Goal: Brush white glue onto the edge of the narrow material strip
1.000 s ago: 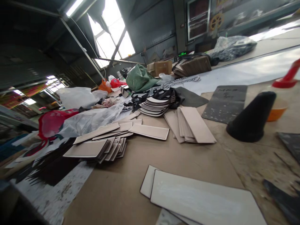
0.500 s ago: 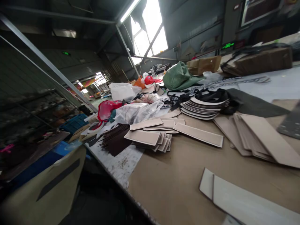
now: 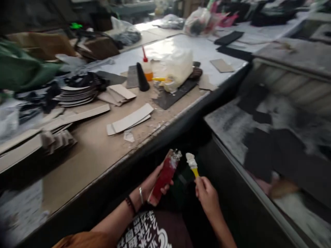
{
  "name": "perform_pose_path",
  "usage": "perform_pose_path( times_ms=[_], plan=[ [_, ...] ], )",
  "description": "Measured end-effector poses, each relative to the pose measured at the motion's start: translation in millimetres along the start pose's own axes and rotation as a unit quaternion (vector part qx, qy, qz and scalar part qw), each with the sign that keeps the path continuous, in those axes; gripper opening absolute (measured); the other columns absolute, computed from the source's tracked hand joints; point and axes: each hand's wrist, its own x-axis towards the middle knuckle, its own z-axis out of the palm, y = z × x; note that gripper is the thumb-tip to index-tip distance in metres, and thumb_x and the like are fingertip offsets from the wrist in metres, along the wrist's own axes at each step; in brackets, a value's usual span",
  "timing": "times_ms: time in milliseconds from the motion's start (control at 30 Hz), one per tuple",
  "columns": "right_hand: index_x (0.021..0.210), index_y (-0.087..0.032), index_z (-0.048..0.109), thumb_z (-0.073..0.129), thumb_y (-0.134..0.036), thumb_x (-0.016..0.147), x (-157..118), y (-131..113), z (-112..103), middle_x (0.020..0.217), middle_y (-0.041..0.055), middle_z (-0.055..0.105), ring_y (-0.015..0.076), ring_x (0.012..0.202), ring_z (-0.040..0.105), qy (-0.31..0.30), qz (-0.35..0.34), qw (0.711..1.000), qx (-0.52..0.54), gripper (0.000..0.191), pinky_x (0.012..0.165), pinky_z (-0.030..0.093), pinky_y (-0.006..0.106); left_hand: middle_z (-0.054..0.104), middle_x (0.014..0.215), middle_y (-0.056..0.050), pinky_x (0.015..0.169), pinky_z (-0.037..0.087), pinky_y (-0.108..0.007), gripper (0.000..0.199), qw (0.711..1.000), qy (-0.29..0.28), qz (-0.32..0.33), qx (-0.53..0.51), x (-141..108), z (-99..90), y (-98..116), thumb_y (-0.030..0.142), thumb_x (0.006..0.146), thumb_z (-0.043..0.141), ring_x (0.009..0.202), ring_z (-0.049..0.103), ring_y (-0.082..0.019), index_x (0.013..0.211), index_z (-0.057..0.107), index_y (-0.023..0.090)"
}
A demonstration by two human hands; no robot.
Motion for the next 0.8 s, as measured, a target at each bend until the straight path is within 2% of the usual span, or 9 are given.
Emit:
perform_pose_path(
  times_ms=[100, 233, 333, 433, 567, 667, 800],
  plan=[
    [0.081, -0.019, 0.051, 0.038, -0.056, 0.087, -24, -7, -25, 0.058, -0.0026, 0.050, 0.0105, 0.044, 0.045, 0.046, -0.034, 0.998, -0.013, 0.040, 0.048, 0.038, 0.022, 0.060, 0.066, -0.005, 0.034, 0.027, -0.015, 0.068, 0.998, -0.015, 0.006, 0.064, 2, 20.1, 6, 0.075, 0.078, 0.028, 0.041, 0.044, -0.006, 0.085, 0.056, 0.013],
    [0.093, -0.019, 0.051, 0.032, -0.049, 0.089, -57, -14, -50, 0.058, -0.0022, 0.050, 0.0140, 0.050, 0.050, 0.126, -0.080, 0.983, -0.103, 0.035, 0.052, 0.038, 0.023, 0.057, 0.057, -0.004, 0.032, 0.023, -0.016, 0.073, 0.985, -0.045, -0.001, 0.167, 2, 51.8, 3, 0.079, 0.074, 0.028, 0.037, 0.039, -0.006, 0.079, 0.058, 0.012],
    [0.092, -0.019, 0.051, 0.028, -0.047, 0.091, -78, -11, -62, 0.062, -0.0002, 0.054, 0.0155, 0.054, 0.053, 0.148, -0.067, 0.977, -0.141, 0.035, 0.053, 0.037, 0.024, 0.056, 0.056, -0.005, 0.035, 0.027, -0.018, 0.072, 0.959, -0.037, 0.007, 0.280, 3, 75.4, -10, 0.076, 0.077, 0.025, 0.038, 0.041, -0.007, 0.076, 0.059, 0.012],
    [0.094, -0.019, 0.050, 0.025, -0.043, 0.093, -81, -7, -64, 0.068, 0.0014, 0.058, 0.0158, 0.059, 0.056, 0.140, -0.026, 0.972, -0.189, 0.035, 0.058, 0.037, 0.024, 0.056, 0.055, -0.004, 0.036, 0.029, -0.021, 0.068, 0.939, -0.022, 0.023, 0.342, 3, 87.9, -22, 0.073, 0.079, 0.027, 0.037, 0.042, -0.008, 0.073, 0.059, 0.013],
    [0.096, -0.019, 0.052, 0.025, -0.036, 0.096, -57, -9, -48, 0.075, 0.0036, 0.063, 0.0177, 0.071, 0.061, 0.110, 0.033, 0.959, -0.257, 0.031, 0.060, 0.035, 0.024, 0.049, 0.042, -0.002, 0.037, 0.032, -0.022, 0.067, 0.922, 0.026, 0.056, 0.381, 6, 81.8, -26, 0.074, 0.077, 0.032, 0.035, 0.042, -0.010, 0.064, 0.057, 0.013],
    [0.097, -0.020, 0.053, 0.029, -0.034, 0.096, -33, -11, -26, 0.080, 0.0058, 0.065, 0.0212, 0.078, 0.062, 0.080, 0.049, 0.957, -0.276, 0.028, 0.060, 0.034, 0.025, 0.051, 0.045, -0.001, 0.038, 0.035, -0.023, 0.059, 0.914, 0.087, 0.075, 0.390, 11, 64.5, -25, 0.068, 0.081, 0.033, 0.037, 0.044, -0.011, 0.069, 0.056, 0.014],
    [0.097, -0.020, 0.056, 0.032, -0.032, 0.095, -12, -7, 5, 0.086, 0.0088, 0.066, 0.0236, 0.082, 0.063, 0.022, 0.080, 0.951, -0.297, 0.027, 0.062, 0.036, 0.027, 0.051, 0.048, 0.001, 0.037, 0.036, -0.023, 0.053, 0.902, 0.163, 0.068, 0.393, 21, 36.9, -31, 0.060, 0.086, 0.030, 0.036, 0.045, -0.011, 0.077, 0.055, 0.015]
  ],
)
